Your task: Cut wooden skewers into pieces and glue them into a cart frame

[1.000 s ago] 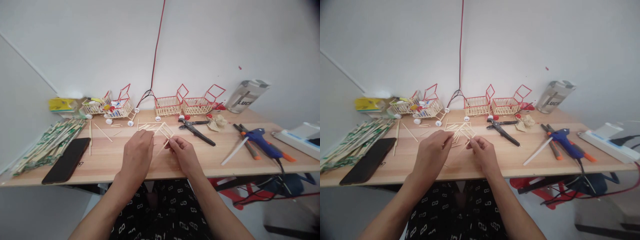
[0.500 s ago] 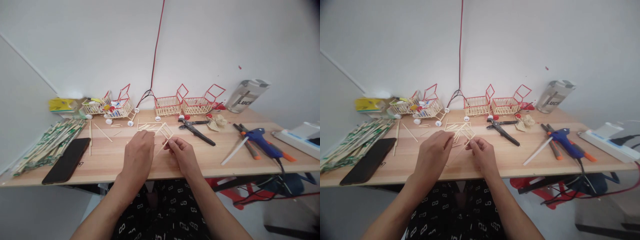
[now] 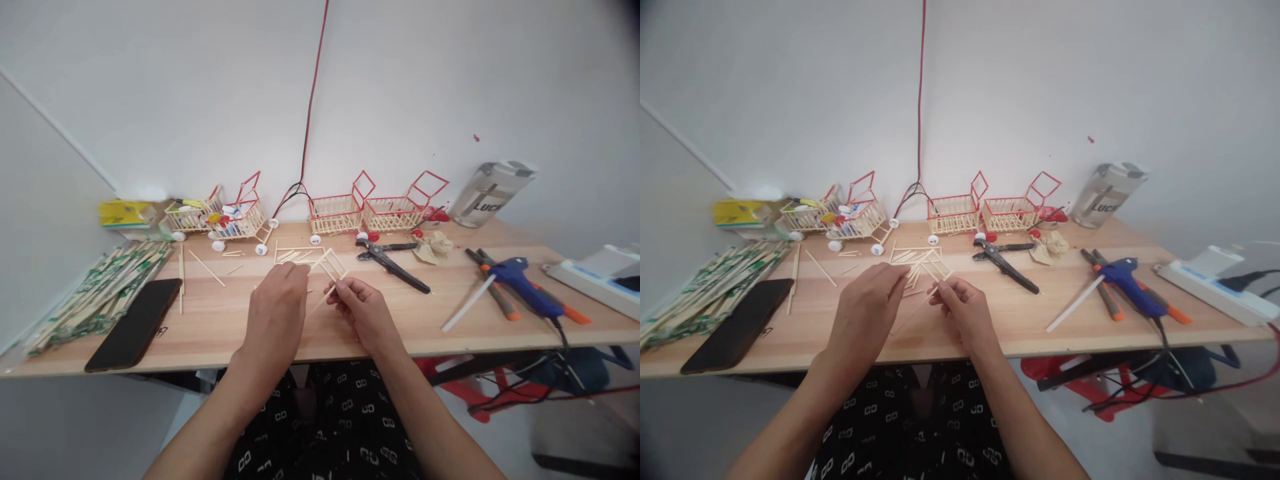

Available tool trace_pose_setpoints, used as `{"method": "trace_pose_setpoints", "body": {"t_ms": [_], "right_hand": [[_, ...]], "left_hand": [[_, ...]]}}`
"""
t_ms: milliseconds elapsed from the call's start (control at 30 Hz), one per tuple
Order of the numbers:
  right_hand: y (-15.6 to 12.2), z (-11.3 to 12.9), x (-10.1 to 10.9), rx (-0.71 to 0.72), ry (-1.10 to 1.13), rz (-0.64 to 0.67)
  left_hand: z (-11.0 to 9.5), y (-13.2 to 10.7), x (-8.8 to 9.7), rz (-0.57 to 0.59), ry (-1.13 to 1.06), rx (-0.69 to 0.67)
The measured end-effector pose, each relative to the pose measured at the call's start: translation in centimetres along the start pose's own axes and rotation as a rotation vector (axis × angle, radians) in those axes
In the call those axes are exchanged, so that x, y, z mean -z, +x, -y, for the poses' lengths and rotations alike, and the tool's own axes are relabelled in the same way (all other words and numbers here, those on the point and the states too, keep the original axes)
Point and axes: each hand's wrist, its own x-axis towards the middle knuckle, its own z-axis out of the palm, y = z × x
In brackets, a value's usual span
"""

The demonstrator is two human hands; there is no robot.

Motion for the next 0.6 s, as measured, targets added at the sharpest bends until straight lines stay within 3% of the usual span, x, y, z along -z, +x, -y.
{"method": "trace_pose_setpoints", "body": {"t_ms": [100, 200, 267, 333, 400, 467, 600], "right_hand": [[0.0, 0.1, 0.1, -0.006, 0.019, 0.002], [0.1, 0.0, 0.3, -0.009, 0.067, -0.012], [0.1, 0.0, 0.4, -0.014, 0.112, -0.021], [0.1, 0.0, 0.5, -0.022, 0.162, -0.036], [0.1, 0.0, 0.5, -0.028, 0.194, -0.053], [0.0, 0.1, 0.4, -0.027, 0.205, -0.066], [0.1, -0.1, 0.2, -0.013, 0.227, -0.078]], "left_hand": [[-0.2, 0.2, 0.6, -0.05, -0.028, -0.057], [-0.2, 0.1, 2.2, -0.247, -0.108, -0.107], [0.3, -0.3, 3.3, -0.372, -0.198, -0.027], [1.1, -0.9, 3.8, -0.436, -0.327, 0.146], [2.1, -1.5, 3.5, -0.428, -0.516, 0.333], [2.8, -1.9, 2.6, -0.331, -0.736, 0.47], [2.7, -2.1, 0.3, -0.111, -1.006, 0.602]]}}
